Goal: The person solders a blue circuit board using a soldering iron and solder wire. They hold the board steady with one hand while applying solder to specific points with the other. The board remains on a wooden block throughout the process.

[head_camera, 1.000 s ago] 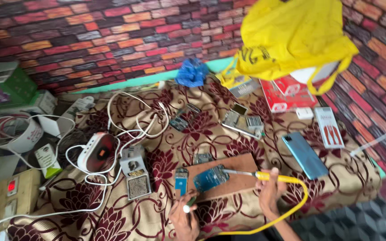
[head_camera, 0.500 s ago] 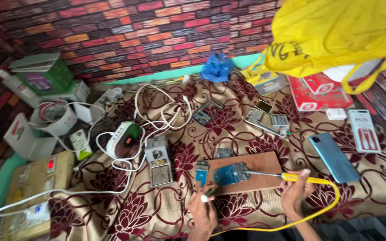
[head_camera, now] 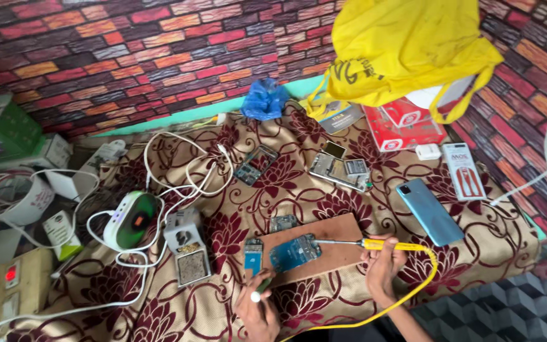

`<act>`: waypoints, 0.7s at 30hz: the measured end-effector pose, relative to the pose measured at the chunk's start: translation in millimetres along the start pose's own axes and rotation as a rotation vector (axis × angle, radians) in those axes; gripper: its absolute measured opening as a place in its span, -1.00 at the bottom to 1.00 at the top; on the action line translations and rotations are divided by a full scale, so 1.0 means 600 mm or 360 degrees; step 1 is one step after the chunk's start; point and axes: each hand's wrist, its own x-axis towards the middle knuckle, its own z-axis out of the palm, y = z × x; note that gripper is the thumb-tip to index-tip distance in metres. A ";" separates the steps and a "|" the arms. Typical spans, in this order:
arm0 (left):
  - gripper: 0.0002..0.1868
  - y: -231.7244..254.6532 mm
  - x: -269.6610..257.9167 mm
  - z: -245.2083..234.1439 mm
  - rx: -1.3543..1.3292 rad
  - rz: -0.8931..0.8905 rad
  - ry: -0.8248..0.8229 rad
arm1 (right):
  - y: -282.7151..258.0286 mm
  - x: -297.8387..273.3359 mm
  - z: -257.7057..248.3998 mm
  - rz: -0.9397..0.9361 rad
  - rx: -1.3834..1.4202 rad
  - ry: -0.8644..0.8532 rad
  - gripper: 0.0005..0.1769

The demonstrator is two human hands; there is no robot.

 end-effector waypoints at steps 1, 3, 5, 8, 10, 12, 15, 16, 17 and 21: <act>-0.80 -0.001 0.002 0.000 -0.0007 -0.0013 -0.0011 | 0.001 0.002 0.001 -0.0018 0.0012 -0.0006 -0.40; -0.80 -0.003 0.012 0.007 -0.0004 -0.0027 -0.0024 | 0.001 0.014 0.003 -0.0078 -0.0011 -0.0029 -0.39; -0.80 0.004 0.003 -0.004 0.0032 -0.0058 -0.0056 | 0.001 -0.001 -0.007 -0.0127 -0.0095 -0.0046 -0.37; -0.72 0.006 0.010 -0.009 -0.0074 -0.0154 -0.0087 | 0.002 -0.004 -0.006 -0.0120 -0.0277 -0.0038 -0.37; -0.73 0.005 0.011 -0.011 -0.0074 -0.0039 -0.0082 | 0.002 -0.006 -0.007 -0.0169 -0.0381 -0.0049 -0.36; -0.72 0.006 0.000 -0.015 -0.0055 -0.0025 -0.0096 | 0.000 -0.017 -0.016 -0.0234 -0.0452 -0.0069 -0.36; -0.68 0.001 0.004 -0.001 -0.0024 -0.0099 -0.0089 | -0.006 -0.013 -0.011 -0.0347 -0.0400 -0.0111 -0.37; -0.66 -0.001 0.005 0.002 -0.0016 -0.0114 -0.0076 | -0.006 -0.012 -0.005 -0.0345 -0.0325 -0.0113 -0.38; -0.65 -0.004 0.006 0.002 -0.0009 -0.0128 -0.0062 | -0.005 -0.009 0.003 -0.0343 -0.0251 -0.0116 -0.39; -0.65 -0.011 -0.001 0.003 -0.0079 -0.0060 -0.0058 | -0.013 -0.002 0.010 -0.0204 -0.0006 -0.0085 -0.38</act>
